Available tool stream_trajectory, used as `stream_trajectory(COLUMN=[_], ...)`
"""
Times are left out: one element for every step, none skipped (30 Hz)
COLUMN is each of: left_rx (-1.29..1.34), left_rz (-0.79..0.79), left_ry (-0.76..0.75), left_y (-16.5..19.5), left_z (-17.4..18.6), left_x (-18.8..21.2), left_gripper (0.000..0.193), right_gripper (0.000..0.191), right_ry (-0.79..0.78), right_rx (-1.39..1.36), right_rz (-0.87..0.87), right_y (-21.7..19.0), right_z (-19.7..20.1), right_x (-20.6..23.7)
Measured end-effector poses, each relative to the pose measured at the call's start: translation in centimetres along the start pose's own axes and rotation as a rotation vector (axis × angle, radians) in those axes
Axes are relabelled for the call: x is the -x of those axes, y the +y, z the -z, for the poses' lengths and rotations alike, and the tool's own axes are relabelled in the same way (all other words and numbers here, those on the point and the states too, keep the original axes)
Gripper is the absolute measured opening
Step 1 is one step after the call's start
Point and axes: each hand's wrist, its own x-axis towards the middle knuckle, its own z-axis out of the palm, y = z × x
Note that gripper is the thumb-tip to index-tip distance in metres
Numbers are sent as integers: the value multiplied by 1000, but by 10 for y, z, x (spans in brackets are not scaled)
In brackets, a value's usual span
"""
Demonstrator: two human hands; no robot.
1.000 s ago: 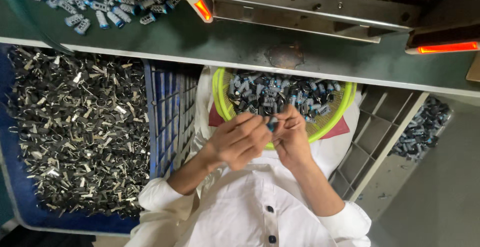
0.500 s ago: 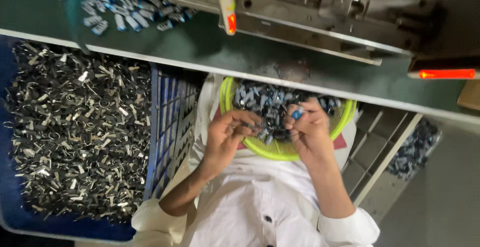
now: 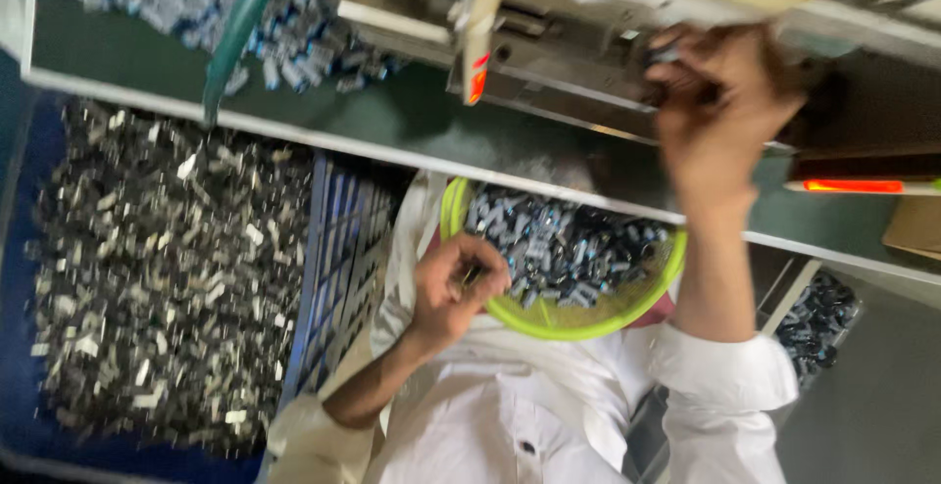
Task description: The person picks small blue plastic connector parts one at a time from a green sieve basket, turns and pinches each part in both hands, and places it into the machine or tray above. Rejected pieces are dropped into a side bin of scrap parts.
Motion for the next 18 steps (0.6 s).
stream_trajectory(left_rx=[40,92,147,204,233,263,293,277,261,243,156,70,-17,-142,-266,-389,-366,-341], left_rz=[25,21,19,15,-3,-20,-40,6,55,106,6,-91,-192,-180,-162,-151,-120,-85], left_ry=[-2,-3,-9,-13,-43,-61,-61,-57,-58,-67,-111,-161,-215,-156,-93,-39,-65,-93], left_y=[0,0,0,1,2,4,7,11,15,20,23,26,28,29,29,28,26,24], left_z=[2,3,4,5,5,5,4,2,1,0,-2,-5,-7,-10,-12,-14,-15,-15], left_x=[0,0,-1,-2,-4,-6,-7,-8,-9,-11,-12,-13,-15,-17,-18,-19,-21,-24], left_gripper=[18,18,19,19,18,16,15,16,17,18,19,20,21,22,24,25,24,23], right_gripper=[22,19,17,17,21,33,20,7,36,40,32,25,20,16,14,15,16,18], right_ry=[-29,-71,-117,-172,-153,-147,-150,-155,-293,-397,-344,-284,-174,-71,27,15,16,17], right_rx=[-101,166,436,704,726,734,375,14,77,16,-118,-251,-301,-353,-405,-395,-378,-358], right_rz=[-100,69,235,401,335,269,214,152,-37,-153,-343,-533,-579,-628,-681,-636,-583,-534], right_y=[-9,-18,-28,-35,-46,-56,-53,-47,-53,-48,-41,-36,-33,-32,-32,-31,-32,-33], right_z=[5,12,23,32,35,35,26,14,6,-1,-17,-31,-36,-39,-41,-42,-41,-39], right_x=[-3,-4,-1,5,22,46,62,83,114,134,154,171,185,198,206,211,214,215])
